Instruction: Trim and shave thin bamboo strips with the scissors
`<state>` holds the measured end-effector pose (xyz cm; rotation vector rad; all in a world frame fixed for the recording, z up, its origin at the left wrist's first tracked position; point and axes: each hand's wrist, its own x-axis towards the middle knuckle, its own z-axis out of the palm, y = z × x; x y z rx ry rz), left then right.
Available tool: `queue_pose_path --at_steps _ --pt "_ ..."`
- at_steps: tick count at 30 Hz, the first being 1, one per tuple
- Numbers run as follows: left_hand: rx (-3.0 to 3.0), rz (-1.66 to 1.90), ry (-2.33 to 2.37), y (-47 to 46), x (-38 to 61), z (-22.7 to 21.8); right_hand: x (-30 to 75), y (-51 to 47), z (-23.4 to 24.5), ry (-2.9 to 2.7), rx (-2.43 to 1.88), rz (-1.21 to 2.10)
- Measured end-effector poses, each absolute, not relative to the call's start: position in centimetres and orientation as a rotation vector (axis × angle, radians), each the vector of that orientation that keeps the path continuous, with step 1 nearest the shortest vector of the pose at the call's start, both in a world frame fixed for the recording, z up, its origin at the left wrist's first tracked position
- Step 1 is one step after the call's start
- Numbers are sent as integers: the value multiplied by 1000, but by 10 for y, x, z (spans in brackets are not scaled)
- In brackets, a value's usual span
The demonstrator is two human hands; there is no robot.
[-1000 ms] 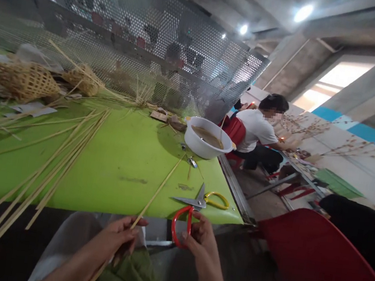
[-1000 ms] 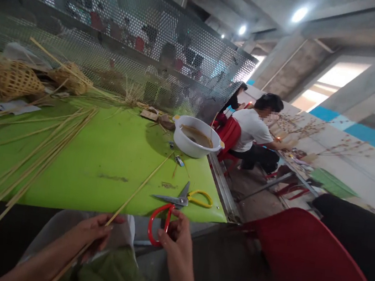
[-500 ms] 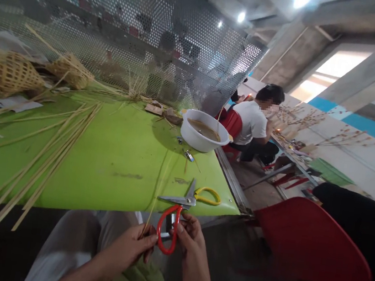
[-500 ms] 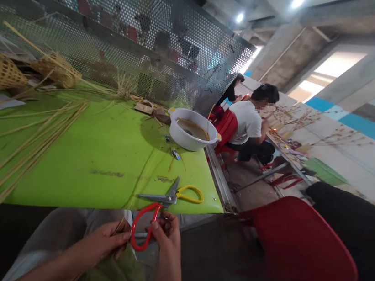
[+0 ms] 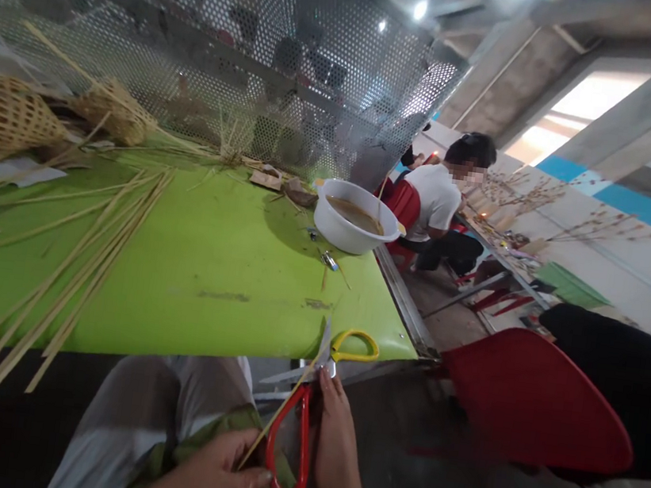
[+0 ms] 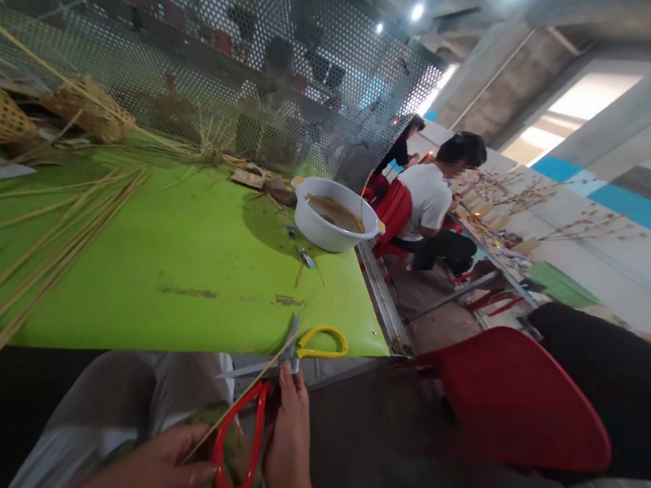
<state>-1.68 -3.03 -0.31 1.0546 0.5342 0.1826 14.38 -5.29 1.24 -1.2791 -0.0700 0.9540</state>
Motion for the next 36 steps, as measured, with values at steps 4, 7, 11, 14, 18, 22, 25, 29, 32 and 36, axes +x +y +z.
queue_pose_path --at_steps 4,7,11,14,18,22,25,29,32,36 --pt "1059 237 565 -34 -15 -12 142 -53 8 -166 -1303 977" --pt "1047 268 614 -30 -15 -9 145 -55 0 -186 -1331 995" --pt "1054 281 669 -22 -18 0 160 -58 -5 -308 -1514 894" --pt "1084 296 681 -20 -21 4 175 -60 0 -614 -1582 640" --pt "1093 300 654 -22 -22 4 193 -60 10 -905 -1777 137" --pt "1094 275 645 -23 -23 10 200 -59 18 -1189 -2022 -109" --pt "1103 260 651 -23 -24 17 202 -59 18 -1205 -2064 -239" --pt "1115 281 688 -23 -24 18 195 -61 12 -1214 -2068 -261" --pt "1102 288 743 -22 -23 15 186 -62 6 -1228 -2074 -244" --pt "1087 282 729 -20 -22 12 179 -63 2 -1223 -2089 -272"
